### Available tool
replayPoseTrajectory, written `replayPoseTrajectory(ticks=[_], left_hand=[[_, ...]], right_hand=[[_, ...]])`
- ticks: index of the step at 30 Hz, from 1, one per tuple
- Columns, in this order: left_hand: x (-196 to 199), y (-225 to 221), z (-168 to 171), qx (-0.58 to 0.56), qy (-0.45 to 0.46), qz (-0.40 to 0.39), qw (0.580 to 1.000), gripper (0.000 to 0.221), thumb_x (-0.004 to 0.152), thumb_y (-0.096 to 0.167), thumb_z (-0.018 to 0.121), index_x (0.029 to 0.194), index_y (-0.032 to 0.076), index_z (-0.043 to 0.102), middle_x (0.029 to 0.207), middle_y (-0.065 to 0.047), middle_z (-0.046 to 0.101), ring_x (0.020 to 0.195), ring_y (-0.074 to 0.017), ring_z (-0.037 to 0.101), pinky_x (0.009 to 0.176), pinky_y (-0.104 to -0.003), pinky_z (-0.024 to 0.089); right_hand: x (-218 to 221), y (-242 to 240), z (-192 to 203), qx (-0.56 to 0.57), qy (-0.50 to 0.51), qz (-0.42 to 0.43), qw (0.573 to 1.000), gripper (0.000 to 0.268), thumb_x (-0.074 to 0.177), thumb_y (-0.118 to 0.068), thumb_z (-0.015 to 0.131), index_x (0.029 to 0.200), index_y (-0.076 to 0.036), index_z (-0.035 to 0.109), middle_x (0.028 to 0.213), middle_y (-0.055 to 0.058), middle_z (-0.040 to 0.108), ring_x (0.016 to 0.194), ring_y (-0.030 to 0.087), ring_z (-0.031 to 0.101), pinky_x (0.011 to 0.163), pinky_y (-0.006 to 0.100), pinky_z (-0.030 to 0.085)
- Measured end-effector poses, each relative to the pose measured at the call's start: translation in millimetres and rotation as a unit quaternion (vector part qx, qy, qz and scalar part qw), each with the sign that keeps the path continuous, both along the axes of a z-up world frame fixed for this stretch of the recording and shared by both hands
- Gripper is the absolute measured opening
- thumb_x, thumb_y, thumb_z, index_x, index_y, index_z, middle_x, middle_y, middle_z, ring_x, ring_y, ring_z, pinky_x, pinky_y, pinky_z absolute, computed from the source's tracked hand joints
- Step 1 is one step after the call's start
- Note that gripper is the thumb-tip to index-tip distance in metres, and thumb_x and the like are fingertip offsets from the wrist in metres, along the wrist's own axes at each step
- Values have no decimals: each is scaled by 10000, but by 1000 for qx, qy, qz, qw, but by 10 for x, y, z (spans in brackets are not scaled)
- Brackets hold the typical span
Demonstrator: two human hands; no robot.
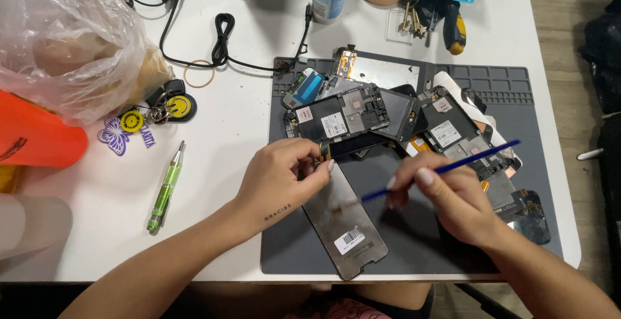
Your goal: Cleaning dust and debris from disassembled smartphone components using a small brush on a repair bench.
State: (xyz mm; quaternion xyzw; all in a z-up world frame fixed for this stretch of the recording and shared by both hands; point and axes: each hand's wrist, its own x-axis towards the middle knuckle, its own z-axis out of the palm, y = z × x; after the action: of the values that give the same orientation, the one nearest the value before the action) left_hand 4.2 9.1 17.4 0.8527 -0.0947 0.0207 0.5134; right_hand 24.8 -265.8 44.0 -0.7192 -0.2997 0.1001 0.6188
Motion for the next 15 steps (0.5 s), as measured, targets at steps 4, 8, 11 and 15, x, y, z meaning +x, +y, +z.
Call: replayPoseTrajectory(ticks=[4,8,11,15], left_hand=[[13,9,-7,42,-43,-19,998,138,879,188,793,865,54,761,622,-93,665,584,-208,639,517,-292,534],[4,30,-72,86,-89,-43,991,185,912,188,759,1014,36,729,764,-113,680,758,-281,683,665,-367,560],[12,47,-82,97,-92,-27,991,153,973,187,698,1025,44,717,760,-106,681,757,-279,692,669,-354,568],[-34,59,-67,105,-80,-3,991,174,1029,206,632,1056,45,693,740,-120,724,699,-258,723,617,-329,595]], right_hand=[[98,1,-89,46,51,-42,997,436,1117,-254,424,1028,63,709,761,182,745,709,223,753,693,363,642],[79,0,-118,20,63,-93,993,231,993,-111,636,1069,102,684,752,209,761,690,242,775,687,367,656],[43,52,-37,-34,34,-107,993,225,991,-125,639,1077,71,710,811,197,782,742,234,780,737,365,635],[105,-87,-76,-162,-86,-30,983,234,1002,-224,618,1074,-59,768,823,96,800,745,245,801,728,371,609]])
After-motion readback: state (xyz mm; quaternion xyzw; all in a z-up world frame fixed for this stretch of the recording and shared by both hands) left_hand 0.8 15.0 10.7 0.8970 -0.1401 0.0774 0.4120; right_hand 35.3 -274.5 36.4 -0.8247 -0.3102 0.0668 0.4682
